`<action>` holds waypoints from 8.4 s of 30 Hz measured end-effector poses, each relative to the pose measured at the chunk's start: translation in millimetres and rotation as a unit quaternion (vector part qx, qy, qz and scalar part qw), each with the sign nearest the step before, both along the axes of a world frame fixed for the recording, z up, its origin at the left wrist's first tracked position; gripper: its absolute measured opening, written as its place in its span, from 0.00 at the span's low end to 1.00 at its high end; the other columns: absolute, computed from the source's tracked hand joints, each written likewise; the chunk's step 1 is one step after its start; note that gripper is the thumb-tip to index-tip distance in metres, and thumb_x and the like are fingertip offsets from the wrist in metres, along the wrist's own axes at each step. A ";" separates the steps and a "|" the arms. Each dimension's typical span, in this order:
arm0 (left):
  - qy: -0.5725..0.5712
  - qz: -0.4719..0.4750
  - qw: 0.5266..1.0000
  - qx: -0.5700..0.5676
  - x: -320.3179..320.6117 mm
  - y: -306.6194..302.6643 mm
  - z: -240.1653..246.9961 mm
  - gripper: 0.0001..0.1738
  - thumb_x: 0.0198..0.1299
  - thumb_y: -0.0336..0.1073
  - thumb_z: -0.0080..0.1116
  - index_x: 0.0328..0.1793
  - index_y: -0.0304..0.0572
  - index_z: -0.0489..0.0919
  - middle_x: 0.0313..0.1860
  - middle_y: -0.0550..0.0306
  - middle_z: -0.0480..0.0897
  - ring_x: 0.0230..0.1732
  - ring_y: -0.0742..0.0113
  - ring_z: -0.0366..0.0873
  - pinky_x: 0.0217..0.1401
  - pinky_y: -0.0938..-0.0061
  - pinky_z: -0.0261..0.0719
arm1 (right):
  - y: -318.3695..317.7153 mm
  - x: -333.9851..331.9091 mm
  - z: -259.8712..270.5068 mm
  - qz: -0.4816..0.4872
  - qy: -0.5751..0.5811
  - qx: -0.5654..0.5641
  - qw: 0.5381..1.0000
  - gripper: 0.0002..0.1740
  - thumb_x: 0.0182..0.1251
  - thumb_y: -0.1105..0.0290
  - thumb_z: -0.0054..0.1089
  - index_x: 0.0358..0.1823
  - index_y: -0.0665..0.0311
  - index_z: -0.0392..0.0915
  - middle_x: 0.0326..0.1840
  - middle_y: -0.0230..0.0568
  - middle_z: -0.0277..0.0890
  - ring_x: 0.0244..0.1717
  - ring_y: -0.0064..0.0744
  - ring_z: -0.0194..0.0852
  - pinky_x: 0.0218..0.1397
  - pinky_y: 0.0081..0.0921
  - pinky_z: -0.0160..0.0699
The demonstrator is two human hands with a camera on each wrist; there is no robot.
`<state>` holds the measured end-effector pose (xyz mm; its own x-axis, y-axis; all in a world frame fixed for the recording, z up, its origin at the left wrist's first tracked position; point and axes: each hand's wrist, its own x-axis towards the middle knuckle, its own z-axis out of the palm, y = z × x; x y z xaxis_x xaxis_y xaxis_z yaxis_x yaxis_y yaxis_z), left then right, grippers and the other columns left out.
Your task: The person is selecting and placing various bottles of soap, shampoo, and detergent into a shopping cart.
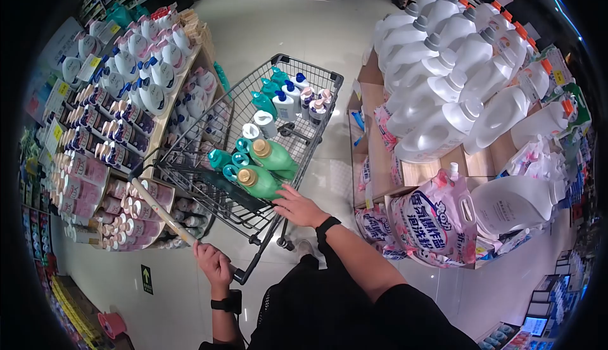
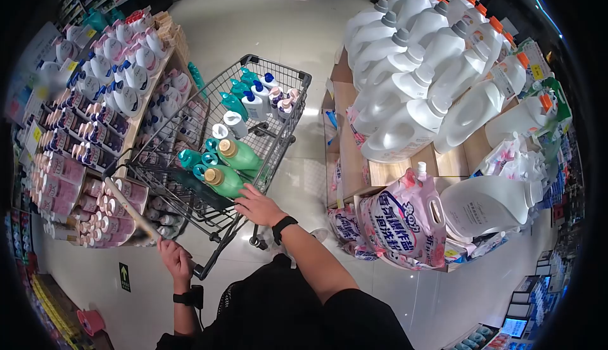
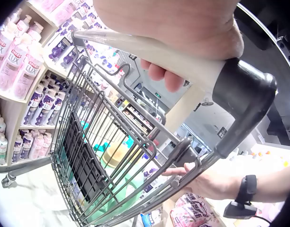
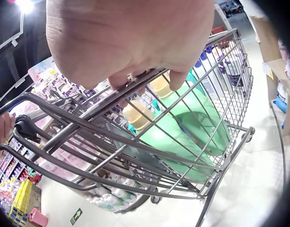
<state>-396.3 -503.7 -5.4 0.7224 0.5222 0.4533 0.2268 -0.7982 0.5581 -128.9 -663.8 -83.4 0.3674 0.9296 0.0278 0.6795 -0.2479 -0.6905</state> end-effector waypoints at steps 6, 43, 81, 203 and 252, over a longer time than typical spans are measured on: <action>0.006 -0.016 1.000 0.002 1.6 3.3 2.1 0.11 0.49 0.30 0.51 0.15 0.43 0.69 0.23 0.57 0.67 0.39 0.55 0.69 0.78 0.46 0.52 | -2.0 -1.8 2.0 -0.017 -0.014 0.005 1.000 0.22 0.78 0.53 0.46 0.60 0.59 0.77 0.72 0.42 0.66 0.81 0.46 0.47 0.72 0.41 0.69; 0.148 0.000 0.984 -0.102 -115.1 18.9 41.1 0.09 0.40 0.29 0.63 0.17 0.38 0.74 0.21 0.59 0.74 0.40 0.57 0.75 0.80 0.43 0.50 | -60.0 -39.5 -12.6 -0.158 -0.079 -0.090 0.980 0.31 0.74 0.50 0.51 0.77 0.44 0.63 0.86 0.54 0.36 0.82 0.60 0.44 0.81 0.55 0.45; 0.273 -0.100 0.957 0.025 218.4 -140.0 -111.0 0.22 0.57 0.39 0.63 0.55 0.39 0.72 0.46 0.42 0.83 0.45 0.36 0.82 0.44 0.47 0.79 | -419.2 76.8 157.9 -0.687 -0.337 0.051 0.642 0.16 0.60 0.76 0.60 0.51 0.69 0.78 0.49 0.51 0.79 0.52 0.53 0.79 0.58 0.36 0.75; -0.257 -0.565 0.781 0.072 372.2 -432.0 149.0 0.12 0.40 0.26 0.66 0.22 0.42 0.70 0.21 0.57 0.65 0.20 0.57 0.66 0.21 0.64 0.62 | -395.5 27.3 169.1 -0.546 -0.075 0.210 0.807 0.46 0.54 0.58 0.74 0.69 0.76 0.62 0.63 0.63 0.69 0.64 0.67 0.67 0.68 0.48 0.66; 0.221 -0.718 0.383 -0.538 430.2 -284.9 -75.7 0.66 0.33 0.55 0.87 0.77 0.34 0.62 0.70 0.53 0.73 0.71 0.65 0.67 0.75 0.66 0.64 | -350.6 9.1 214.9 -0.788 -0.093 0.334 0.509 0.17 0.79 0.64 0.54 0.38 0.72 0.80 0.32 0.31 0.78 0.31 0.13 0.69 0.33 0.16 0.65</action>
